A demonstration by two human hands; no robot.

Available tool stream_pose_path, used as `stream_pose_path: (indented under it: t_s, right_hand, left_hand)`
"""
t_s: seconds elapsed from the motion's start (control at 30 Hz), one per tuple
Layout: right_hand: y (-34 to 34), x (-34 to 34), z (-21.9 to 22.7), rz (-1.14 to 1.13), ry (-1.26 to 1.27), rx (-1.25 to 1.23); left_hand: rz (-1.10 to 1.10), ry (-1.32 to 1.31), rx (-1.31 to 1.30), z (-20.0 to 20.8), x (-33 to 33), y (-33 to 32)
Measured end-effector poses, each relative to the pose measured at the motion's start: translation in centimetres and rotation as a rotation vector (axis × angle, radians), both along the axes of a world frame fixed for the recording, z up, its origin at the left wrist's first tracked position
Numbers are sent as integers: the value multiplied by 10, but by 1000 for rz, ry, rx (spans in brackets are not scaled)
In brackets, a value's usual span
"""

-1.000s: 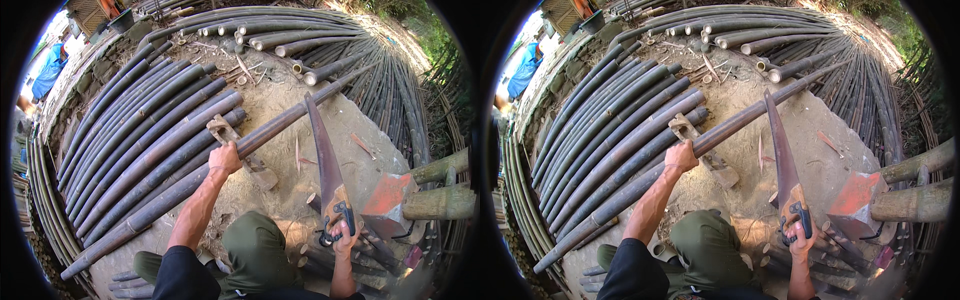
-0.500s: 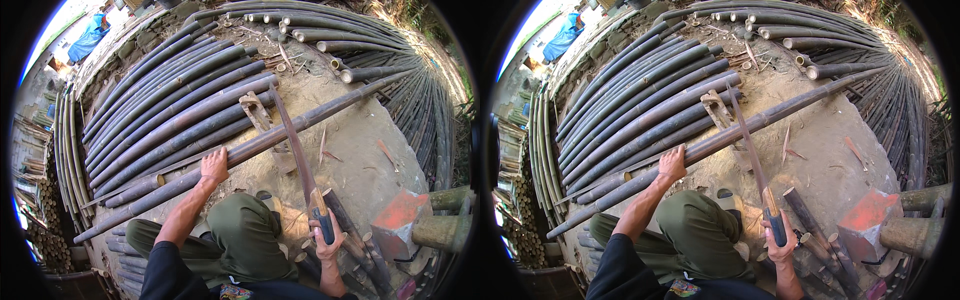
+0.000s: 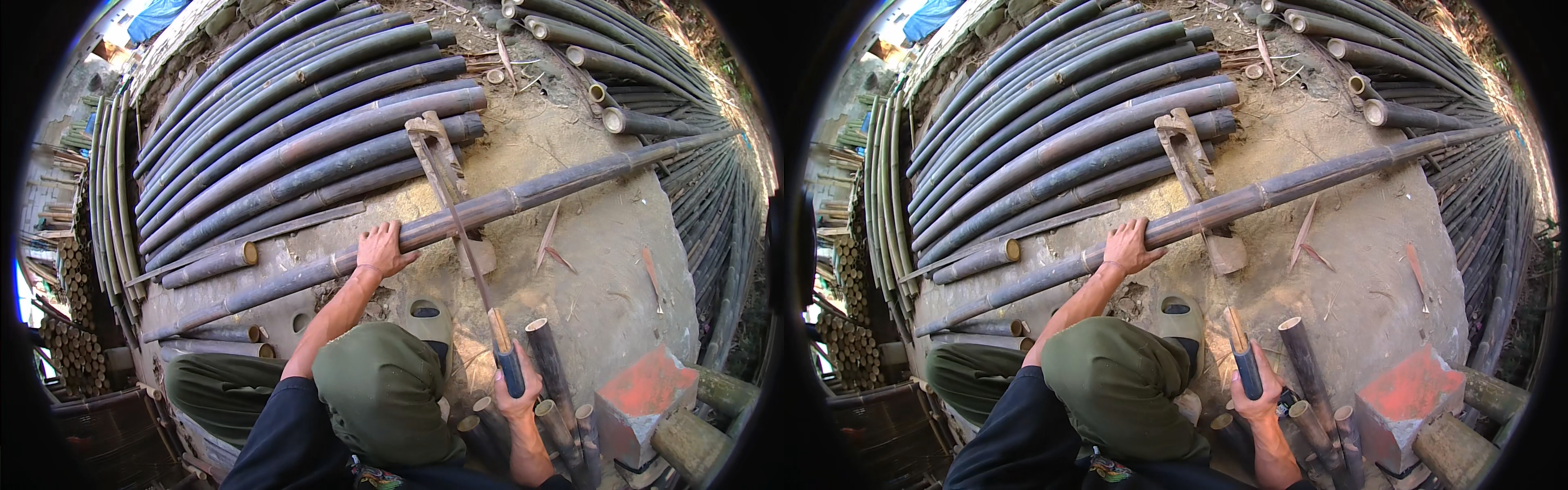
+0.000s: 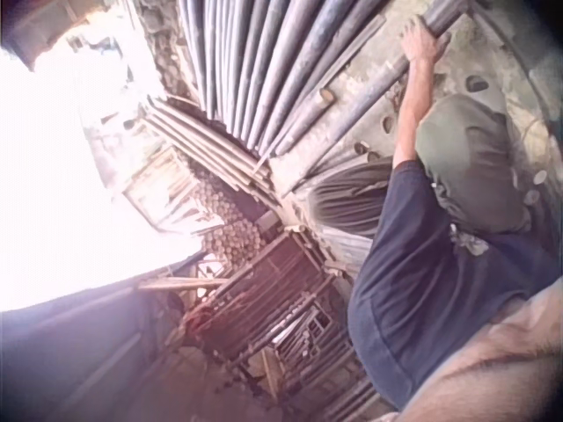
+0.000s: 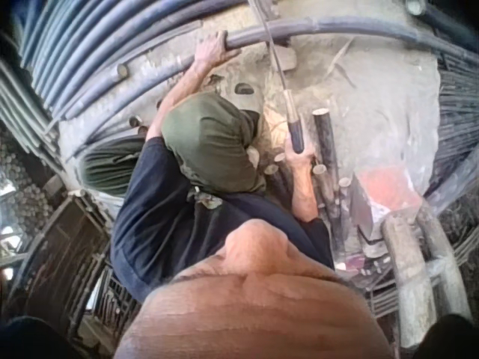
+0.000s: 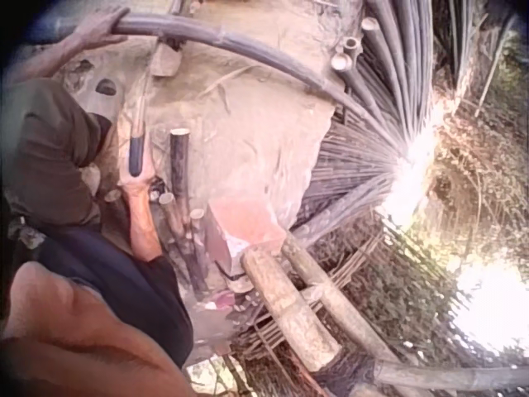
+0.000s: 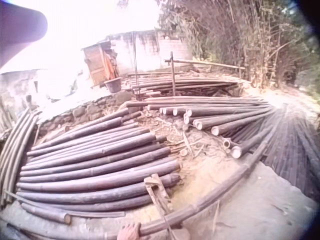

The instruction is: The person sits on the ground and uses a hand saw to cut long bamboo poles into shorter sections. They measure the bamboo with a tape measure before cutting and stack the cut pieces on the ground.

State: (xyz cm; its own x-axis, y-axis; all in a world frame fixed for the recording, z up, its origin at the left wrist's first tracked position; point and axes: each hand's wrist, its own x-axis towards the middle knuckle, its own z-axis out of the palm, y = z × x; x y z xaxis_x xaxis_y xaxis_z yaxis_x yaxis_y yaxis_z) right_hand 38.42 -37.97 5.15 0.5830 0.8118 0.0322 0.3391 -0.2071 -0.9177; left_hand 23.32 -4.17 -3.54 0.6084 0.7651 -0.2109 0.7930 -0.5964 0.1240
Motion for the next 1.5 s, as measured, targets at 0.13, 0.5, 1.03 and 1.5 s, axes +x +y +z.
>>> stream_pose_path:
  t_s: [0.13,0.5,1.03,1.5]
  right_hand:
    - [13,-4,-14,37,41,-47]
    - [-12,-26,-2,47,-60,19]
    - [16,-49,-28,13,-156,-25]
    - [-19,-53,-12,26,-156,-69]
  left_hand:
    - [129,-64,-65,-1,25,10]
    - [201,-3,-124,32,39,35]
    - [135,-36,-87,36,40,55]
    - [3,23,-120,24,27,46]
